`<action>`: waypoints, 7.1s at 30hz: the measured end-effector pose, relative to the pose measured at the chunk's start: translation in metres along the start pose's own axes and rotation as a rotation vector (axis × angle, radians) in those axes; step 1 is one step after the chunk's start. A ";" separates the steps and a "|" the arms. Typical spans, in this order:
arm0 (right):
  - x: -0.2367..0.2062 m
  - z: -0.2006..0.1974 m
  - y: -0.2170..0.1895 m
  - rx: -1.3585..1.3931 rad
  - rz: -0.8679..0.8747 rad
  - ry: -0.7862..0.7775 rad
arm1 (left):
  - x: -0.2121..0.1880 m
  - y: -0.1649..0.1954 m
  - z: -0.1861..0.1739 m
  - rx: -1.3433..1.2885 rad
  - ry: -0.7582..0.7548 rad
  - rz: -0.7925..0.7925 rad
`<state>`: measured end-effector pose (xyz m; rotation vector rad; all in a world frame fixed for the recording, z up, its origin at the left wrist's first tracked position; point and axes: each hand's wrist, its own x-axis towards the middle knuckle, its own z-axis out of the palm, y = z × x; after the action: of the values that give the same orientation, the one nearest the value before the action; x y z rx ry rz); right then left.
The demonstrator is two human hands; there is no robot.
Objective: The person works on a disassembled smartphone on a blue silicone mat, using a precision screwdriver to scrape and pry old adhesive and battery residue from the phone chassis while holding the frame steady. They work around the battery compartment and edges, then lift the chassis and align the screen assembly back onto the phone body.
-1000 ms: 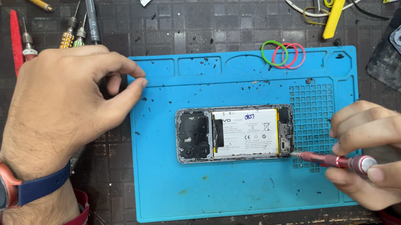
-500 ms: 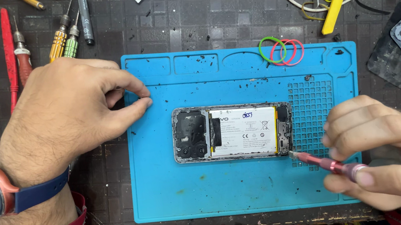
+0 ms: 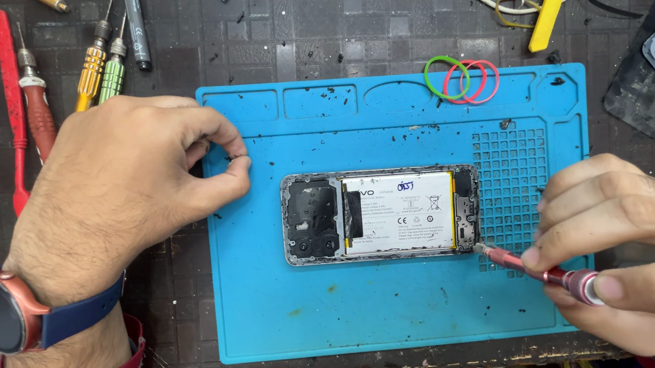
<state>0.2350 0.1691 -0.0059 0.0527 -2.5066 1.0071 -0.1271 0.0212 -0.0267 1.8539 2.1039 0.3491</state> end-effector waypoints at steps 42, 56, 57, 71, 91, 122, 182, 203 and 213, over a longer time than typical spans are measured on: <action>0.008 0.002 -0.012 -0.079 0.085 -0.055 | -0.006 0.008 0.007 -0.253 0.254 0.181; 0.003 0.003 -0.007 -0.094 0.055 -0.053 | -0.001 0.015 0.011 -0.299 0.298 0.259; 0.003 0.004 -0.009 -0.096 0.047 -0.044 | -0.001 0.016 0.012 -0.299 0.290 0.261; -0.010 0.019 -0.001 0.121 0.185 0.218 | 0.000 0.031 0.027 -0.485 0.140 0.440; -0.010 0.024 -0.010 0.047 0.271 0.191 | 0.007 0.039 0.044 -0.703 0.045 0.451; 0.003 0.025 -0.009 -0.030 0.165 0.122 | 0.006 0.040 0.048 -0.670 0.050 0.472; 0.037 0.051 -0.001 0.869 0.536 0.714 | 0.006 0.030 -0.003 -0.223 -0.417 -0.006; 0.076 0.092 0.016 0.595 0.477 0.399 | 0.005 0.021 0.006 -0.264 -0.352 0.058; 0.075 0.105 0.008 0.631 0.561 0.350 | 0.004 0.019 0.012 -0.301 -0.202 0.224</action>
<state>0.1252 0.1143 -0.0480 -0.6099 -1.8299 1.8146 -0.1057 0.0275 -0.0305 1.8590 1.6176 0.4792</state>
